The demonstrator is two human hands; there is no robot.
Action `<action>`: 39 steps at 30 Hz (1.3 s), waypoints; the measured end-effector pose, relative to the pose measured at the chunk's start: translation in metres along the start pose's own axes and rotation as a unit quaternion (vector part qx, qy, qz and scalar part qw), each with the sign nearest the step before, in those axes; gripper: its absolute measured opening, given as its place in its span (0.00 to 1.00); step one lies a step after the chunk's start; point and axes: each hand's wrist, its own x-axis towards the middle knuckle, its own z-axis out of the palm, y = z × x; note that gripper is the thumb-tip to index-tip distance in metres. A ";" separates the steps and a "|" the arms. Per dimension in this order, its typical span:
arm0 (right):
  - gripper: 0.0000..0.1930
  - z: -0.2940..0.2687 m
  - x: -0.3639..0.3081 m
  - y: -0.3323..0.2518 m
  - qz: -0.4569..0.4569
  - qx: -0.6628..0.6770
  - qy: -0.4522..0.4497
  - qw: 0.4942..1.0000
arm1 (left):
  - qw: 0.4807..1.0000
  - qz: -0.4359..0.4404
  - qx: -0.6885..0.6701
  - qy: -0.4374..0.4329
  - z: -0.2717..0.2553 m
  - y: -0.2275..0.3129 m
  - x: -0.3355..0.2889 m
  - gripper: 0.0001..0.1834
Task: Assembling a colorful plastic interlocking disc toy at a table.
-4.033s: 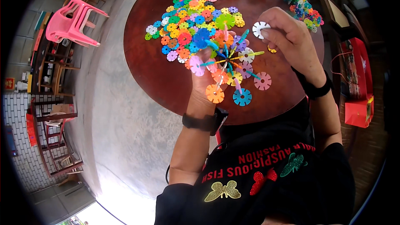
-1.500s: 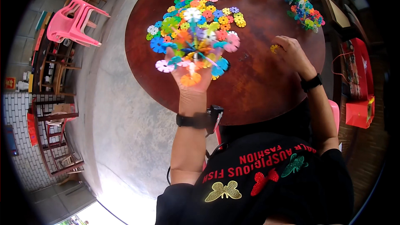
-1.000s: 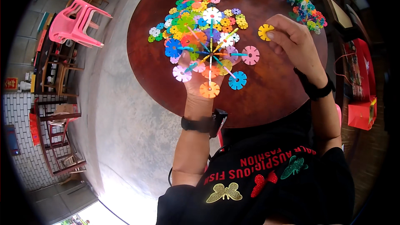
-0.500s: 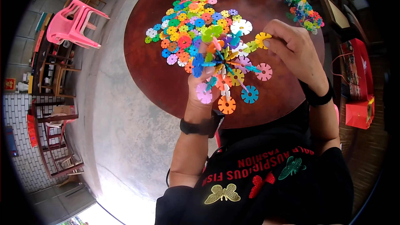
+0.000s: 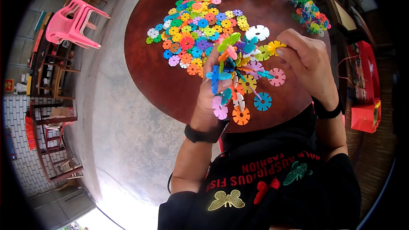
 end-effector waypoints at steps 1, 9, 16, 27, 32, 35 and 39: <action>0.06 0.000 0.000 -0.001 0.003 -0.001 0.001 1.000 | 1.000 0.001 -0.001 0.000 0.001 0.000 0.000 0.44; 0.07 0.008 -0.001 0.002 0.001 -0.021 0.001 1.000 | 1.000 0.015 -0.022 0.003 0.012 0.002 -0.005 0.41; 0.07 0.012 0.002 0.001 0.000 -0.021 0.013 1.000 | 0.999 -0.031 -0.037 -0.024 0.006 0.002 -0.004 0.42; 0.09 0.013 0.007 0.019 0.159 0.280 -0.039 0.946 | 0.959 -0.077 -0.261 0.076 -0.016 -0.007 -0.003 0.20; 0.19 0.024 -0.016 0.015 0.139 0.292 0.002 0.946 | 0.957 -0.057 -0.266 0.100 -0.004 0.003 0.008 0.25; 0.24 0.031 -0.020 0.005 0.110 0.284 -0.006 0.952 | 0.964 -0.055 -0.242 0.093 -0.003 0.008 0.010 0.39; 0.24 0.040 -0.016 -0.001 0.096 0.238 -0.031 0.966 | 0.952 -0.053 -0.293 0.070 -0.012 0.006 0.013 0.38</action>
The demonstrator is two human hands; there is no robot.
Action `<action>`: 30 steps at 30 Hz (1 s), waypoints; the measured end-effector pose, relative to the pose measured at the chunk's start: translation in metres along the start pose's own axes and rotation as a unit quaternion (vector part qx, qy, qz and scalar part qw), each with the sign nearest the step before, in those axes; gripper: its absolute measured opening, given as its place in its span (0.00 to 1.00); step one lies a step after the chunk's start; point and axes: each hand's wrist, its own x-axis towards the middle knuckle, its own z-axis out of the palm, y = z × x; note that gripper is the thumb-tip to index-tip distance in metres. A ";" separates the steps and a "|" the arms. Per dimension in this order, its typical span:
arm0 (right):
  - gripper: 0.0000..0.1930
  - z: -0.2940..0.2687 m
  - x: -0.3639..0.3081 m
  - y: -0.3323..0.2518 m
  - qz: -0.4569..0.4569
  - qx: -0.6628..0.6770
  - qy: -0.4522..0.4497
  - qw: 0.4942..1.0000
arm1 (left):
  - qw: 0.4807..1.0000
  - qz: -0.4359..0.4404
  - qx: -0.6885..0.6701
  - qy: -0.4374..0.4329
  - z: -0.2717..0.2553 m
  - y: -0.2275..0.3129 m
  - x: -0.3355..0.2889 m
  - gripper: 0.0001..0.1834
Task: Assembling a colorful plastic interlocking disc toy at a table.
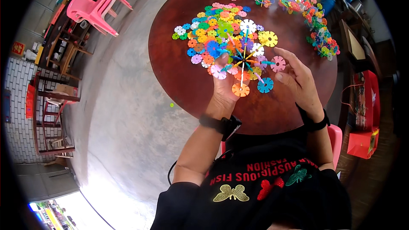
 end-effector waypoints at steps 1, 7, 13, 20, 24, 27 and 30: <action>0.23 0.002 0.000 0.004 -0.021 -0.021 0.012 0.999 | 1.000 0.004 -0.005 -0.023 0.001 -0.002 0.002 0.37; 0.21 0.004 0.001 0.002 0.023 0.035 0.026 0.999 | 1.000 -0.021 -0.016 -0.002 0.008 -0.007 0.003 0.35; 0.20 -0.024 0.015 0.018 0.091 0.054 0.009 0.994 | 0.998 -0.052 -0.003 -0.031 0.001 0.000 0.004 0.32; 0.20 -0.074 0.078 0.088 -0.059 -0.283 -0.069 0.955 | 0.999 0.007 0.027 0.021 -0.022 0.010 0.010 0.20; 0.21 -0.057 0.107 0.122 -0.132 -0.329 -0.129 0.926 | 0.998 0.022 0.011 0.059 -0.016 0.011 0.004 0.19; 0.24 -0.035 0.117 0.151 -0.051 -0.358 -0.159 0.919 | 0.995 0.055 0.016 0.083 -0.013 0.012 0.000 0.24; 0.25 -0.020 0.120 0.166 -0.046 -0.389 -0.169 0.905 | 0.997 0.043 0.023 0.058 -0.008 0.016 -0.004 0.27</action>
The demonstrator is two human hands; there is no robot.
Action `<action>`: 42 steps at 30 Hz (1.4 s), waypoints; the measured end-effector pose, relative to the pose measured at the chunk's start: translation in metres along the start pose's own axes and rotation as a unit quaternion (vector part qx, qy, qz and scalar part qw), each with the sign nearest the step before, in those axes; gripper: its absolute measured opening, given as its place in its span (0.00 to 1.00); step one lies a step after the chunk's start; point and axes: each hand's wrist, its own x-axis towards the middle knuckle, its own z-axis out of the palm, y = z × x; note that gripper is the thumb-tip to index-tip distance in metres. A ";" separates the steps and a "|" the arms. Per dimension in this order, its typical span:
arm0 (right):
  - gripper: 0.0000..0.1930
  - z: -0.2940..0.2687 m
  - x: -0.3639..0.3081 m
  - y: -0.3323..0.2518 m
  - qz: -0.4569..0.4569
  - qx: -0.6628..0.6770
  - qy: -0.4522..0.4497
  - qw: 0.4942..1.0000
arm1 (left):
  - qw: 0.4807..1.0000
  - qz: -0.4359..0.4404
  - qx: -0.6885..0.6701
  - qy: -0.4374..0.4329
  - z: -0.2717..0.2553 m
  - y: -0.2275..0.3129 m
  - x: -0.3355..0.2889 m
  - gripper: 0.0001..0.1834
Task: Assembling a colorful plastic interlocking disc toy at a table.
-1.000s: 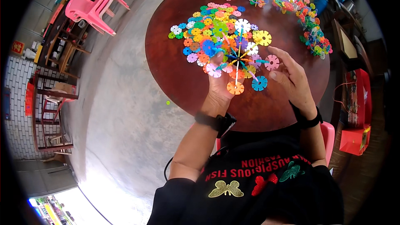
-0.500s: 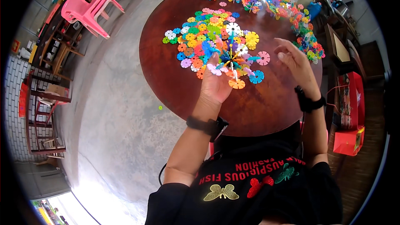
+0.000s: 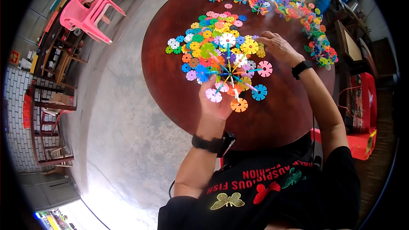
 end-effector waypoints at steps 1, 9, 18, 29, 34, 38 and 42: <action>0.25 0.005 0.001 -0.001 -0.006 -0.010 -0.007 1.000 | 1.000 0.006 -0.002 -0.003 0.004 -0.001 -0.001 0.29; 0.18 0.010 -0.008 -0.005 -0.019 0.012 0.031 0.999 | 1.000 0.007 -0.012 0.011 0.009 -0.001 0.000 0.30; 0.14 0.007 -0.038 -0.023 -0.002 0.023 0.071 0.997 | 0.999 0.010 -0.022 0.021 0.005 -0.003 0.001 0.28; 0.04 -0.001 -0.063 -0.045 0.033 0.024 0.093 0.995 | 0.999 -0.014 -0.005 -0.037 -0.001 -0.005 0.008 0.29; 0.06 -0.039 -0.087 -0.076 0.007 0.106 0.148 0.983 | 0.996 -0.016 -0.010 -0.085 -0.002 -0.007 0.011 0.32; 0.07 -0.064 -0.111 -0.106 0.101 0.277 0.184 0.938 | 0.995 -0.045 -0.053 -0.076 0.006 -0.006 0.008 0.36; 0.07 -0.085 -0.121 -0.129 0.161 0.497 0.219 0.824 | 0.986 -0.080 -0.128 -0.069 0.002 -0.007 0.007 0.39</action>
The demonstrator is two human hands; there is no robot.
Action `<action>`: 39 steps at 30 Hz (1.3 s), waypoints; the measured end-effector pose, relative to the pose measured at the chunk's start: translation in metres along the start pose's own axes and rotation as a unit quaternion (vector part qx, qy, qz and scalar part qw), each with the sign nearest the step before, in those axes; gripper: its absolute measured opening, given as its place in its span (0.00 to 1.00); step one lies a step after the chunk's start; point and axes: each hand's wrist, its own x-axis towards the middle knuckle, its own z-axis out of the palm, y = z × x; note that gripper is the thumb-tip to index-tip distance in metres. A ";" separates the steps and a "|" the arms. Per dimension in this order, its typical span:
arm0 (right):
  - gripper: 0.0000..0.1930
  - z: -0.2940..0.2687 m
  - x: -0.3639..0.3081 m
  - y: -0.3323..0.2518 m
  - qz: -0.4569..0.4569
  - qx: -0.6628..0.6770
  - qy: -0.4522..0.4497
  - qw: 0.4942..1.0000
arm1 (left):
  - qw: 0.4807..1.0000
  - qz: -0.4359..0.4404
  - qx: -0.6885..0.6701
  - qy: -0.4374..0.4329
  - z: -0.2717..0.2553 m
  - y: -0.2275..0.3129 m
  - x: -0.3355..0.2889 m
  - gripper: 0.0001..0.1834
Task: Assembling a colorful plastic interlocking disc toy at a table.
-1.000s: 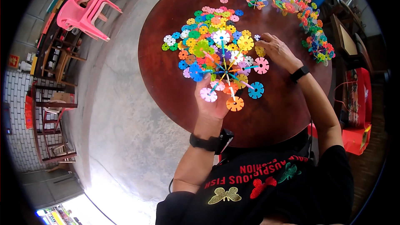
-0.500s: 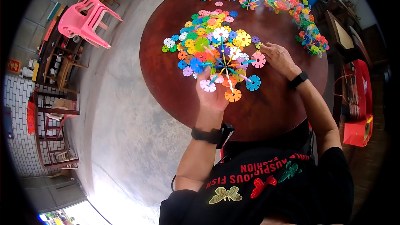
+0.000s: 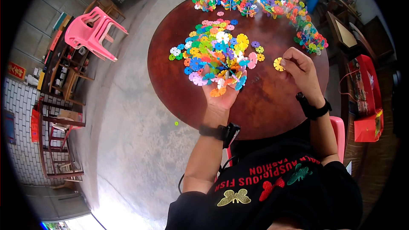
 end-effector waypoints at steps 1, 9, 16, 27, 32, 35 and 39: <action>0.07 -0.001 -0.001 -0.006 -0.001 -0.001 0.001 1.000 | 0.999 -0.018 -0.013 -0.027 -0.001 0.000 -0.001 0.38; 0.02 0.003 0.002 -0.015 -0.028 0.135 0.036 0.990 | 0.998 -0.055 0.002 -0.023 0.004 -0.004 -0.004 0.40; 0.04 -0.001 0.007 -0.004 -0.026 0.154 0.015 0.988 | 0.998 -0.047 0.029 -0.012 0.010 -0.006 -0.004 0.41; 0.06 -0.003 0.003 -0.002 -0.043 0.093 0.019 0.995 | 0.998 -0.062 -0.004 -0.014 0.004 -0.006 -0.003 0.39; 0.05 -0.002 0.001 -0.001 -0.061 0.081 0.014 0.995 | 0.993 -0.109 -0.035 -0.014 -0.001 -0.004 -0.002 0.38; 0.05 -0.001 0.000 -0.003 -0.063 0.079 0.019 0.995 | 0.998 -0.056 0.031 0.018 0.001 -0.008 -0.003 0.44; 0.04 -0.001 -0.001 -0.006 -0.061 0.088 0.022 0.994 | 0.998 -0.068 0.013 0.003 -0.002 -0.006 -0.003 0.44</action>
